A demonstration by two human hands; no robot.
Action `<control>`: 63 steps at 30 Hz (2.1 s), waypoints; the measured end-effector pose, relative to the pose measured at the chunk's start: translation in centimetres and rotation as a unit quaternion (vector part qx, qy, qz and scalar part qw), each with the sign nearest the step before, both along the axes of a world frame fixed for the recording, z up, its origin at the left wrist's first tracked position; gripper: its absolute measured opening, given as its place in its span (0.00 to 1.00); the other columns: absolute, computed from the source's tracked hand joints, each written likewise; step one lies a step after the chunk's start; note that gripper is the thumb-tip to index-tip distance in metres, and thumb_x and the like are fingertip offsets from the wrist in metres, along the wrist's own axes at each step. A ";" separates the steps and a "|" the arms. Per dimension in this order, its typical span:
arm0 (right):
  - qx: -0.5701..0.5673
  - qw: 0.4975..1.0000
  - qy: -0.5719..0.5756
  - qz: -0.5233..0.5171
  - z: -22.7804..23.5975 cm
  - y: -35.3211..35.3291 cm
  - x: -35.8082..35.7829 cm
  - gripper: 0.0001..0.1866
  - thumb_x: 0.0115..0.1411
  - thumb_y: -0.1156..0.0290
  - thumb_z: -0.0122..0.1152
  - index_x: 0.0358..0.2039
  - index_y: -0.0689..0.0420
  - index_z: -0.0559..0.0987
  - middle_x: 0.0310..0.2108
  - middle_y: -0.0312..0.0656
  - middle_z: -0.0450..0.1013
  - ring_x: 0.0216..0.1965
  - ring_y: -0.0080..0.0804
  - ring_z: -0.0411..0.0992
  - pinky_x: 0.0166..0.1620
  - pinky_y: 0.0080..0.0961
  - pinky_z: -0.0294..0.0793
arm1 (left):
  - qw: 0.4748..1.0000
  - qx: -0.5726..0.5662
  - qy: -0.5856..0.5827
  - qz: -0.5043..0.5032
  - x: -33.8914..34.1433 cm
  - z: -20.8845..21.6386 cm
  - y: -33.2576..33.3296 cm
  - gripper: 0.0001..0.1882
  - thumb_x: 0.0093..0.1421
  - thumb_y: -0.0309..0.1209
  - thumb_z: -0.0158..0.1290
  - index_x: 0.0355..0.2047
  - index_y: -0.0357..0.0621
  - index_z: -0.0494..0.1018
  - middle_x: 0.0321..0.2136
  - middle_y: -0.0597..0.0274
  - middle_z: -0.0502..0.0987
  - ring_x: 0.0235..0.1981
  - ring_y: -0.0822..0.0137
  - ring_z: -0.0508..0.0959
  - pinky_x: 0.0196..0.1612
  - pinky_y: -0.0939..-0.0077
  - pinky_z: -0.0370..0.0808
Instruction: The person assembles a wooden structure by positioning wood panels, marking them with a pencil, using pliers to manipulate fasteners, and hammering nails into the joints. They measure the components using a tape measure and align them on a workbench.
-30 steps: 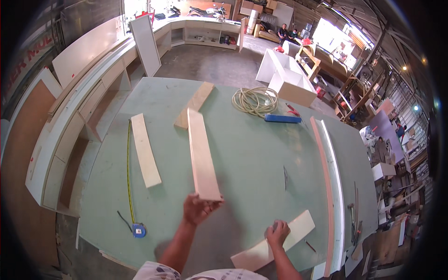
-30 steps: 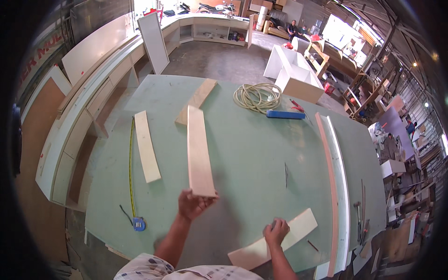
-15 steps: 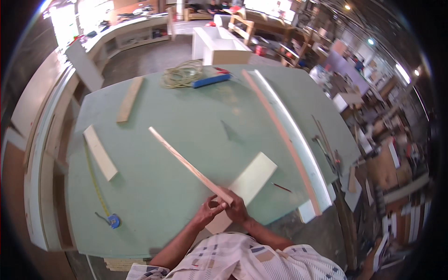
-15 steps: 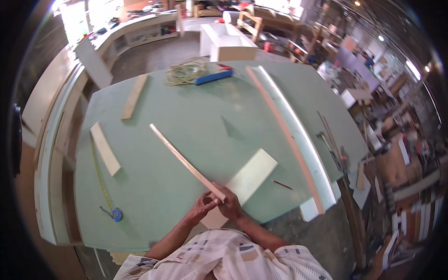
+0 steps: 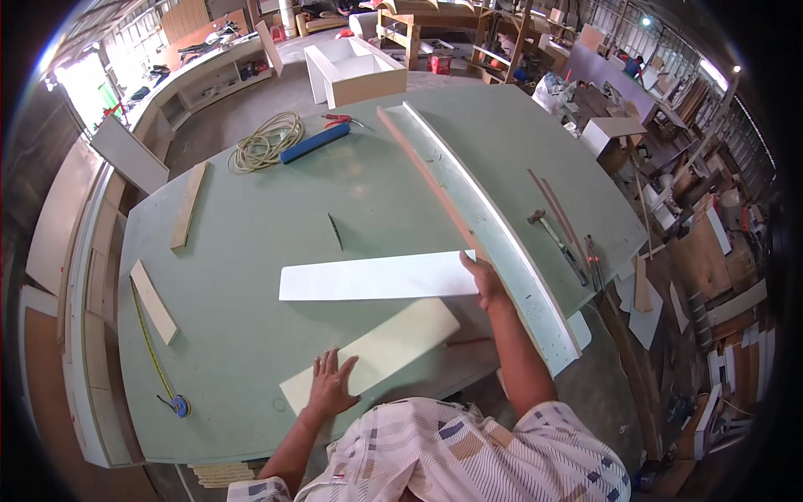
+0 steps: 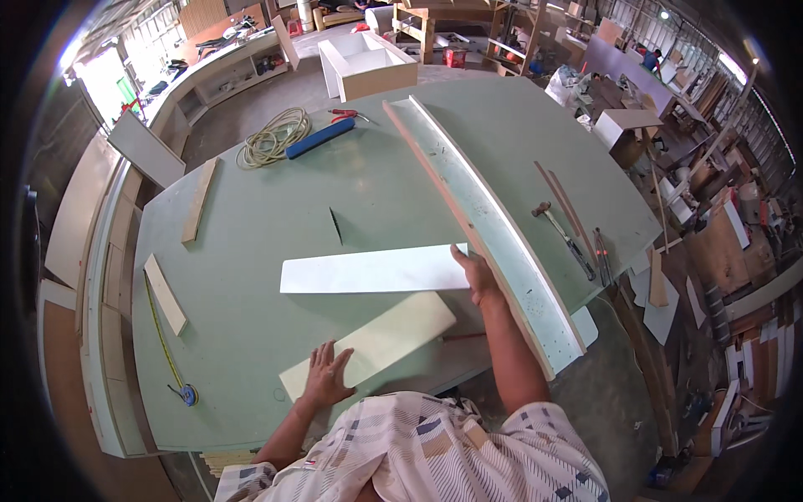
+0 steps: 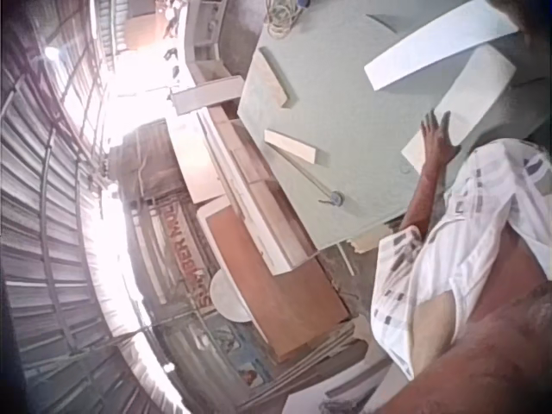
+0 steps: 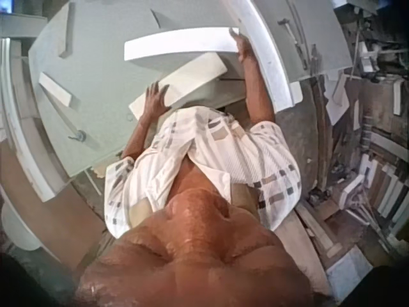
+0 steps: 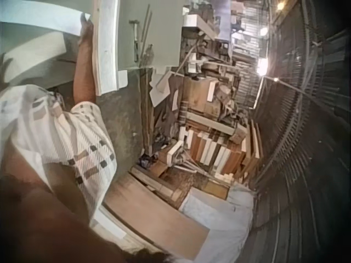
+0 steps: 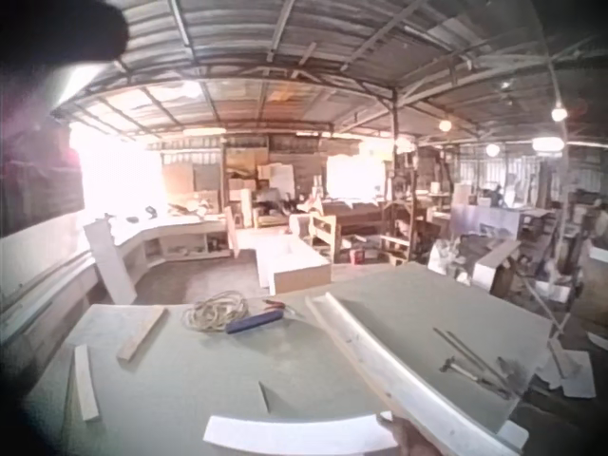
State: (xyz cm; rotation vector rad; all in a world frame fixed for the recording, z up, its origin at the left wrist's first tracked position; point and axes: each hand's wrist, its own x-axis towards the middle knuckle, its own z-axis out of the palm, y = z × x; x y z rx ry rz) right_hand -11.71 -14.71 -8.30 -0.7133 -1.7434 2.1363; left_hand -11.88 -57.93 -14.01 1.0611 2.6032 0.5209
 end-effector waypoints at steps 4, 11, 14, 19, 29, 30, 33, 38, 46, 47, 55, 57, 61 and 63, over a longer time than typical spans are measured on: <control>-0.024 0.983 -0.162 0.079 -5.3 6.6 -4.2 0.36 0.61 0.48 0.65 0.56 0.69 0.74 0.49 0.49 0.76 0.49 0.36 0.73 0.53 0.29 0.70 | 0.997 -0.063 -0.023 -0.038 0.4 1.0 -1.2 0.57 0.37 0.41 0.74 0.69 0.61 0.59 0.70 0.42 0.51 0.73 0.41 0.49 0.73 0.45 0.45; 0.426 0.897 -0.098 -0.072 -9.6 6.1 -5.6 0.23 0.59 0.61 0.66 0.49 0.64 0.76 0.46 0.56 0.76 0.53 0.57 0.71 0.56 0.46 0.70 | 0.989 0.002 -0.098 0.111 1.7 2.5 1.0 0.47 0.43 0.41 0.73 0.64 0.52 0.66 0.68 0.40 0.57 0.70 0.42 0.57 0.71 0.52 0.56; 0.516 0.852 -0.013 -0.089 -10.6 2.7 -4.1 0.19 0.56 0.67 0.67 0.47 0.60 0.77 0.45 0.51 0.75 0.51 0.52 0.72 0.56 0.43 0.70 | 0.968 0.095 -0.058 0.227 -1.4 -0.5 0.3 0.39 0.47 0.40 0.72 0.59 0.43 0.71 0.64 0.40 0.62 0.64 0.41 0.66 0.66 0.56 0.64; 0.568 0.821 0.054 -0.014 -12.9 -2.3 -1.7 0.27 0.47 0.74 0.68 0.50 0.59 0.73 0.50 0.53 0.71 0.55 0.54 0.69 0.59 0.49 0.66 | 0.884 0.214 0.001 0.415 -12.2 -6.3 -3.9 0.28 0.55 0.37 0.67 0.51 0.32 0.75 0.51 0.43 0.75 0.52 0.51 0.76 0.56 0.61 0.72; 0.644 0.746 -0.137 0.101 -11.4 1.3 0.8 0.32 0.67 0.59 0.52 0.68 0.56 0.62 0.72 0.48 0.52 0.73 0.43 0.49 0.70 0.47 0.48 | 0.845 0.351 -0.227 0.334 -20.9 -10.9 -1.0 0.21 0.67 0.45 0.56 0.46 0.37 0.77 0.36 0.64 0.78 0.38 0.71 0.72 0.41 0.72 0.69; 0.650 0.749 -0.112 0.066 -11.5 1.6 0.8 0.32 0.67 0.59 0.52 0.68 0.56 0.62 0.72 0.48 0.52 0.73 0.43 0.49 0.70 0.47 0.48 | 0.858 0.303 -0.224 0.350 -20.9 -11.3 -0.9 0.20 0.67 0.44 0.55 0.45 0.38 0.78 0.35 0.65 0.77 0.36 0.71 0.72 0.40 0.73 0.69; 0.632 0.760 -0.127 0.082 -12.2 2.8 0.5 0.32 0.67 0.59 0.51 0.69 0.56 0.61 0.74 0.49 0.49 0.74 0.43 0.46 0.72 0.46 0.45 | 0.863 0.287 -0.236 0.342 -20.2 -12.0 -0.3 0.18 0.68 0.43 0.54 0.40 0.39 0.79 0.31 0.67 0.77 0.31 0.72 0.72 0.36 0.76 0.69; 0.619 0.785 -0.013 0.036 -13.8 4.3 -1.2 0.26 0.62 0.67 0.55 0.60 0.59 0.72 0.67 0.52 0.60 0.70 0.51 0.56 0.67 0.49 0.57 | 0.840 0.313 -0.239 0.374 -17.6 -10.0 1.4 0.21 0.67 0.38 0.56 0.50 0.31 0.75 0.37 0.57 0.81 0.38 0.70 0.77 0.42 0.71 0.75; 0.631 0.772 -0.057 0.062 -12.6 3.5 -1.4 0.30 0.63 0.64 0.54 0.66 0.53 0.66 0.70 0.47 0.57 0.73 0.47 0.51 0.70 0.48 0.52 | 0.826 0.250 -0.167 0.477 -13.3 -6.6 3.4 0.32 0.60 0.49 0.61 0.54 0.35 0.75 0.44 0.49 0.79 0.45 0.63 0.77 0.49 0.68 0.74; 0.630 0.773 -0.055 0.055 -12.4 3.6 -1.3 0.30 0.63 0.66 0.56 0.66 0.53 0.66 0.70 0.49 0.57 0.72 0.50 0.52 0.69 0.49 0.53 | 0.830 0.242 -0.166 0.473 -13.1 -6.4 3.5 0.32 0.59 0.50 0.61 0.54 0.35 0.75 0.43 0.48 0.79 0.45 0.62 0.78 0.49 0.67 0.74; 0.623 0.774 -0.073 0.089 -12.0 4.5 -1.5 0.31 0.65 0.64 0.53 0.68 0.51 0.64 0.72 0.44 0.54 0.74 0.43 0.49 0.72 0.44 0.49 | 0.835 0.210 -0.152 0.485 -10.8 -5.7 3.9 0.32 0.59 0.53 0.60 0.50 0.37 0.79 0.48 0.47 0.76 0.48 0.55 0.78 0.51 0.63 0.75; 0.629 0.768 -0.083 0.086 -12.1 4.5 -1.5 0.31 0.64 0.64 0.53 0.68 0.51 0.64 0.72 0.44 0.54 0.74 0.43 0.48 0.72 0.44 0.49 | 0.838 0.219 -0.160 0.474 -10.6 -5.7 4.0 0.31 0.59 0.55 0.59 0.50 0.39 0.79 0.48 0.46 0.76 0.49 0.54 0.78 0.52 0.62 0.75; 0.634 0.766 -0.066 0.085 -12.3 4.4 -1.5 0.31 0.64 0.64 0.54 0.68 0.51 0.64 0.72 0.44 0.54 0.74 0.43 0.48 0.72 0.44 0.49 | 0.840 0.194 -0.144 0.485 -10.6 -5.7 3.8 0.32 0.59 0.56 0.58 0.50 0.39 0.79 0.49 0.45 0.76 0.49 0.53 0.78 0.53 0.61 0.74; 0.636 0.763 -0.080 0.083 -12.4 4.4 -1.7 0.31 0.64 0.64 0.54 0.68 0.51 0.64 0.72 0.45 0.53 0.74 0.44 0.48 0.72 0.44 0.49 | 0.848 0.184 -0.138 0.477 -10.7 -5.7 3.7 0.32 0.59 0.57 0.58 0.49 0.40 0.80 0.49 0.44 0.76 0.50 0.52 0.78 0.54 0.60 0.74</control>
